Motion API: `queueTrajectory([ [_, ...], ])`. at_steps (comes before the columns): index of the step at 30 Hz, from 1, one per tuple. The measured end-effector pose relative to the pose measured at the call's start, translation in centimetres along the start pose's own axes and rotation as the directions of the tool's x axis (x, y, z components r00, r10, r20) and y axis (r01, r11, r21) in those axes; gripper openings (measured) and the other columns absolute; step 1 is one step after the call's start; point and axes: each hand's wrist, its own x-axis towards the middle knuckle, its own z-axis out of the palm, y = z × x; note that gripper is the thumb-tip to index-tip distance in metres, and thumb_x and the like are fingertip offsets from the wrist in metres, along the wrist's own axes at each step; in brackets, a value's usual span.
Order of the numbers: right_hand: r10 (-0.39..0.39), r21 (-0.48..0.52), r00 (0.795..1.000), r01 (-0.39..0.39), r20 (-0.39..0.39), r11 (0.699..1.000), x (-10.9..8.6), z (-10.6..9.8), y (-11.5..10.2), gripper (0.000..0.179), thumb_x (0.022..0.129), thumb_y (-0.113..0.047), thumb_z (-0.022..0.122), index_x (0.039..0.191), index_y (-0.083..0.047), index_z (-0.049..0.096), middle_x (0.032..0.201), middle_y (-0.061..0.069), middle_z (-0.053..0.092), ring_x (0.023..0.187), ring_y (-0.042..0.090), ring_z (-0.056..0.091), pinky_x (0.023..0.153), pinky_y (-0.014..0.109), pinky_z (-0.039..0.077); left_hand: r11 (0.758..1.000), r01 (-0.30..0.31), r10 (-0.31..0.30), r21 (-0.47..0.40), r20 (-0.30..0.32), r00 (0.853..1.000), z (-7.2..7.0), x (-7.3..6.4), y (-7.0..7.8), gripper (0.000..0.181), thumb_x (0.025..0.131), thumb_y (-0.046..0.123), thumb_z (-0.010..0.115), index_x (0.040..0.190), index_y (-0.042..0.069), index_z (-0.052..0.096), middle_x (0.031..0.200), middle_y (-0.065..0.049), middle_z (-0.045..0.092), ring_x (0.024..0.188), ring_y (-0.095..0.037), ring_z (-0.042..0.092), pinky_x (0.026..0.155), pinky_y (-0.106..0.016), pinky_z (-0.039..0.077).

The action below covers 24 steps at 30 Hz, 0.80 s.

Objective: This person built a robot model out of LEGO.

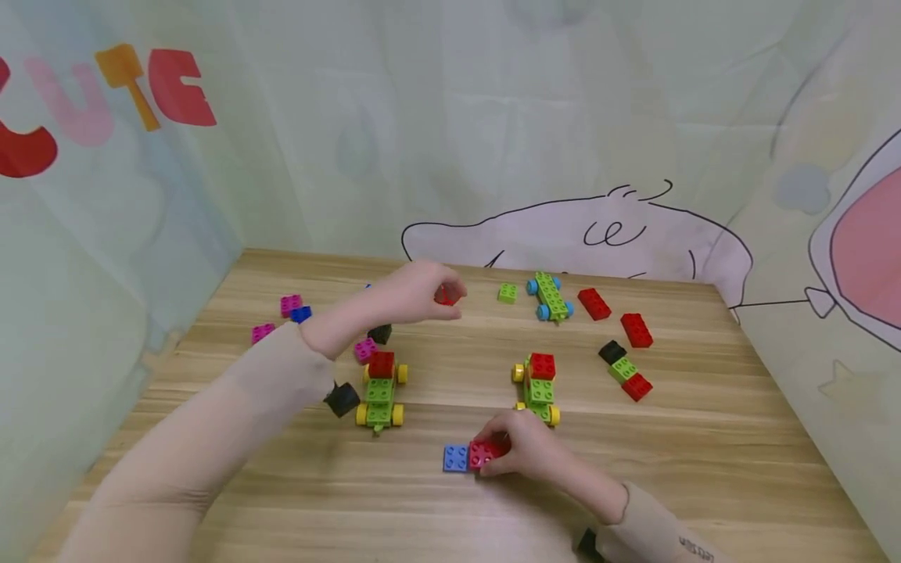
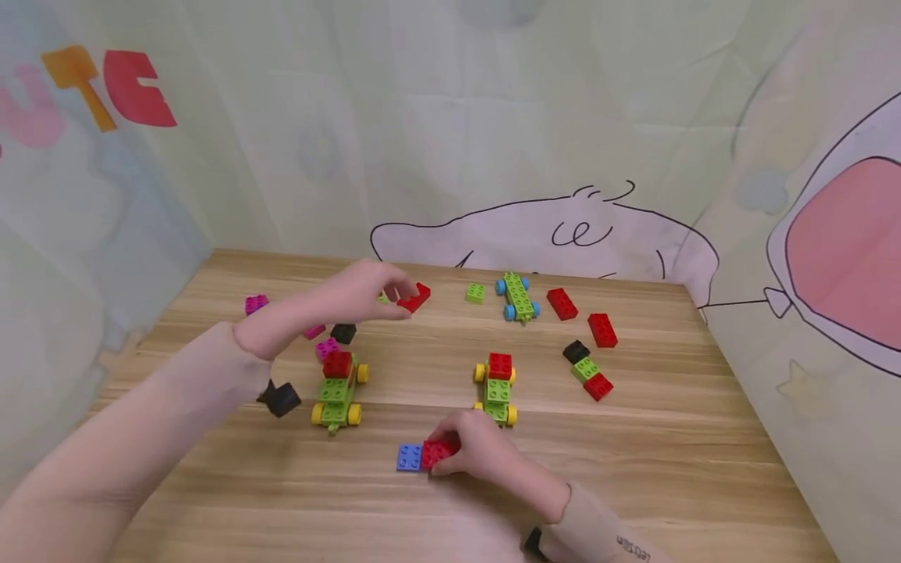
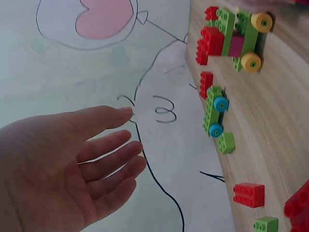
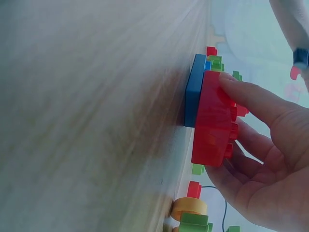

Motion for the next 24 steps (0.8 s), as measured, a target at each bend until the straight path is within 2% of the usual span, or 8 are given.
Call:
queueTrajectory([
  [8, -0.002, 0.010, 1.000, 0.002, -0.005, 1.000, 0.0, 0.0, 0.1, 0.029, 0.073, -0.018, 0.086, 0.100, -0.011, 0.076, 0.095, -0.002, 0.073, 0.083, 0.006, 0.057, 0.070, 0.021, 0.046, 0.984, 0.125, -0.130, -0.124, -0.033, 0.991, -0.9, 4.4, -2.7, 0.032, 0.091, 0.015, 0.068, 0.120, 0.001, 0.064, 0.119, -0.016, 0.066, 0.110, -0.028, 0.061, 0.094, -0.037, 0.053],
  [13, 0.003, 0.033, 1.000, -0.003, 0.006, 0.999, 0.0, 0.0, 0.1, 0.029, 0.073, -0.018, 0.086, 0.100, -0.011, 0.076, 0.094, -0.002, 0.073, 0.082, 0.005, 0.056, 0.070, 0.020, 0.046, 0.975, 0.167, -0.177, -0.148, -0.062, 0.982, -1.0, 6.6, -4.7, 0.034, 0.091, 0.017, 0.068, 0.122, 0.002, 0.063, 0.123, -0.016, 0.064, 0.113, -0.029, 0.060, 0.097, -0.038, 0.051],
  [19, 0.011, 0.049, 1.000, -0.012, 0.014, 0.999, 0.1, 0.0, 0.2, 0.029, 0.073, -0.019, 0.086, 0.100, -0.013, 0.077, 0.094, -0.005, 0.072, 0.083, 0.004, 0.056, 0.071, 0.020, 0.047, 0.955, 0.224, -0.239, -0.193, -0.060, 0.969, -0.3, 8.4, -6.6, 0.036, 0.091, 0.015, 0.068, 0.124, 0.002, 0.061, 0.124, -0.016, 0.063, 0.114, -0.029, 0.057, 0.098, -0.039, 0.050],
  [24, 0.006, 0.051, 1.000, -0.007, 0.009, 0.999, 0.1, -0.1, 0.2, 0.028, 0.073, -0.018, 0.087, 0.099, -0.013, 0.077, 0.092, -0.006, 0.072, 0.080, 0.002, 0.055, 0.070, 0.019, 0.047, 0.953, 0.234, -0.246, -0.190, -0.038, 0.969, 0.8, 9.6, -7.9, 0.035, 0.091, 0.010, 0.066, 0.124, -0.001, 0.061, 0.124, -0.020, 0.062, 0.112, -0.031, 0.057, 0.098, -0.039, 0.049],
])
